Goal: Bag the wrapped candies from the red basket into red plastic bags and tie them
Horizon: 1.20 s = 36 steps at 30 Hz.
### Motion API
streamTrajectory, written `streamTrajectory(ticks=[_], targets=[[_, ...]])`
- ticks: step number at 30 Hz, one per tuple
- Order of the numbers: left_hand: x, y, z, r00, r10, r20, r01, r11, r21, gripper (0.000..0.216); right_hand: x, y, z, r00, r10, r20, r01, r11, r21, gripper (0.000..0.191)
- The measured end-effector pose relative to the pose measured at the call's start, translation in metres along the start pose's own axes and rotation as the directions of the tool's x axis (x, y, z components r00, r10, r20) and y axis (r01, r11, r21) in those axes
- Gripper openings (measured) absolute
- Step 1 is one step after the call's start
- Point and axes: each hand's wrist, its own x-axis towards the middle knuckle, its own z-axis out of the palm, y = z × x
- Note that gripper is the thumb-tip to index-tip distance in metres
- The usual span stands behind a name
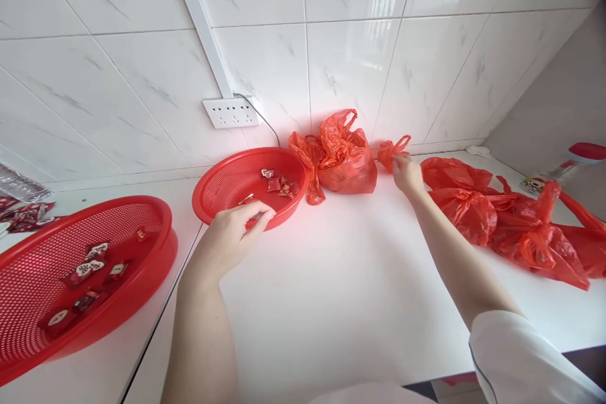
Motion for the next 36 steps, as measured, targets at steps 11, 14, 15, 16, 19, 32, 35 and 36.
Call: streamTrajectory(ticks=[11,14,15,16,19,32,35,36], targets=[[-0.014,0.045,0.032,0.889,0.432,-0.150,-0.455,0.868,-0.197,0.018,-0.091,-0.106,-0.091,0.964,-0.257,0.075,0.095,0.592,0.800,0.052],[-0.024,0.069,0.049,0.839,0.513,-0.180,-0.543,0.808,-0.227,0.028,-0.115,-0.122,-0.091,0.901,-0.384,0.203,0.093,0.626,0.775,0.053],[-0.026,0.075,0.053,0.838,0.507,-0.202,-0.543,0.811,-0.219,0.028,-0.121,-0.125,-0.089,0.872,-0.438,0.217,0.141,0.651,0.746,0.053],[-0.027,0.078,0.057,0.841,0.482,-0.244,-0.531,0.822,-0.205,0.027,-0.128,-0.128,-0.088,0.839,-0.497,0.221,0.211,0.672,0.710,0.053],[-0.025,0.076,0.057,0.870,0.302,-0.389,-0.395,0.900,-0.186,0.035,-0.147,-0.136,-0.081,0.686,-0.682,0.252,0.438,0.664,0.606,0.050],[0.001,0.030,0.040,0.988,0.045,0.150,-0.002,0.962,-0.273,0.023,-0.166,-0.145,-0.038,0.439,-0.779,0.448,0.290,0.594,0.750,0.009],[-0.001,0.040,0.034,0.992,0.104,0.067,-0.057,0.866,-0.497,0.019,-0.157,-0.147,-0.021,0.556,-0.700,0.449,0.092,0.588,0.804,0.017],[-0.003,0.043,0.031,0.988,0.137,0.066,-0.076,0.820,-0.567,0.019,-0.154,-0.149,-0.015,0.567,-0.677,0.470,0.033,0.589,0.808,0.020]])
